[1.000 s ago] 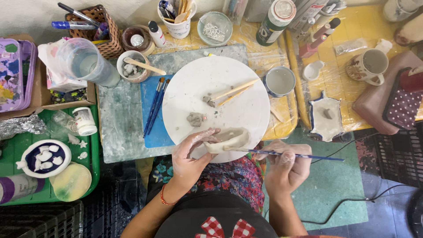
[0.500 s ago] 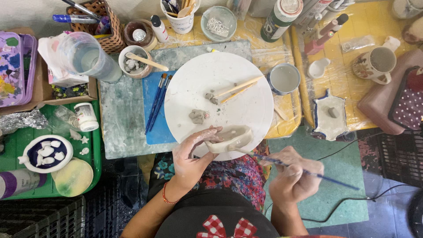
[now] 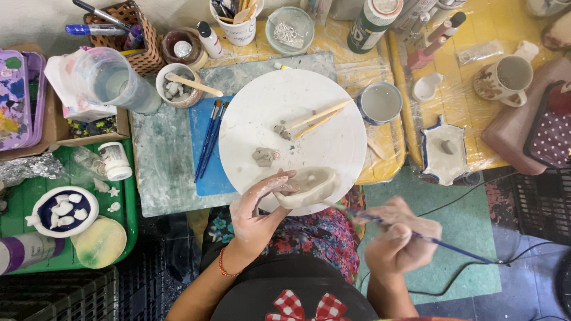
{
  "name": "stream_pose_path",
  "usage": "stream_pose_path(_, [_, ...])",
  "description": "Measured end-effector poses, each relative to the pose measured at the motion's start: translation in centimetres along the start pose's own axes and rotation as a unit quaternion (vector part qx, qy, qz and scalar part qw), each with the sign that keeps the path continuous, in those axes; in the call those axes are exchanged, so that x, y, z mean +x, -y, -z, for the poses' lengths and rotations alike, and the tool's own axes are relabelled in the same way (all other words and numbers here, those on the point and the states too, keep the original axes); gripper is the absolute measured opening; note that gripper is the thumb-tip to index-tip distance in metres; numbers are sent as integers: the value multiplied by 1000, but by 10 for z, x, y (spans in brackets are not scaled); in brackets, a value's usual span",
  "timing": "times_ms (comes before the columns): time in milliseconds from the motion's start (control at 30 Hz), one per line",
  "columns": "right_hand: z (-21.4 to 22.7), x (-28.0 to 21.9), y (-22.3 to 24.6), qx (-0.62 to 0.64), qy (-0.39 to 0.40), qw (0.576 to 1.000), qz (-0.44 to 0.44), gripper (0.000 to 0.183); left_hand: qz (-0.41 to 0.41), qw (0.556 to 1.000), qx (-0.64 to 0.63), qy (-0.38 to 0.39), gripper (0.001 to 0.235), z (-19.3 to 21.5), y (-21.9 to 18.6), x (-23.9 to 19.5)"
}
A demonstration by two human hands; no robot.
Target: The person holds a small white ceramic bowl in their left hand and uses a paintbrush in their right hand to apply a white substance to the interior surface. They rotate the bowl to access different areas, repeatedly dipping the brush into a container of liquid on the table to reload the brush.
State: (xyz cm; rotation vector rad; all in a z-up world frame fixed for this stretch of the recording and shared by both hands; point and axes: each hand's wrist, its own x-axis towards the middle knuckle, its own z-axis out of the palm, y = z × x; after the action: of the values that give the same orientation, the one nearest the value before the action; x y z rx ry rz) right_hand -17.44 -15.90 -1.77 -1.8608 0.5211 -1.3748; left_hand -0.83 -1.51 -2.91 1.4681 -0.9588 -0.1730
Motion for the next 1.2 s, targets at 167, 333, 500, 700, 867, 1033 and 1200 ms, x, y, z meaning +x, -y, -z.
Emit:
stream_pose_path(167, [9,-11,-2,-110,-42,992,52,48,-15,999,29,-11,52,5,-3,0])
stream_pose_path(333, [-36,-15,-25,126,-79,906,398,16,-44,997,50,-39,52,7,-13,2])
stream_pose_path(500, [-5,-19,19,-51,10,966,253,16,-13,998,27,-63,53,22,-21,-4])
stream_pose_path(700, [-12,-15,41,-28,152,907,391,26,-44,994,52,-85,56,30,-28,-9])
stream_pose_path(867, [-20,-11,42,-63,-11,969,240,42,-60,993,25,-97,55,34,-32,-13])
stream_pose_path(1033, [-30,-16,48,45,-63,986,151,44,-51,994,14,-100,55,37,-35,-15])
stream_pose_path(1200, [-25,-8,34,113,-76,989,54,35,-54,995,0,-86,53,39,-34,-17])
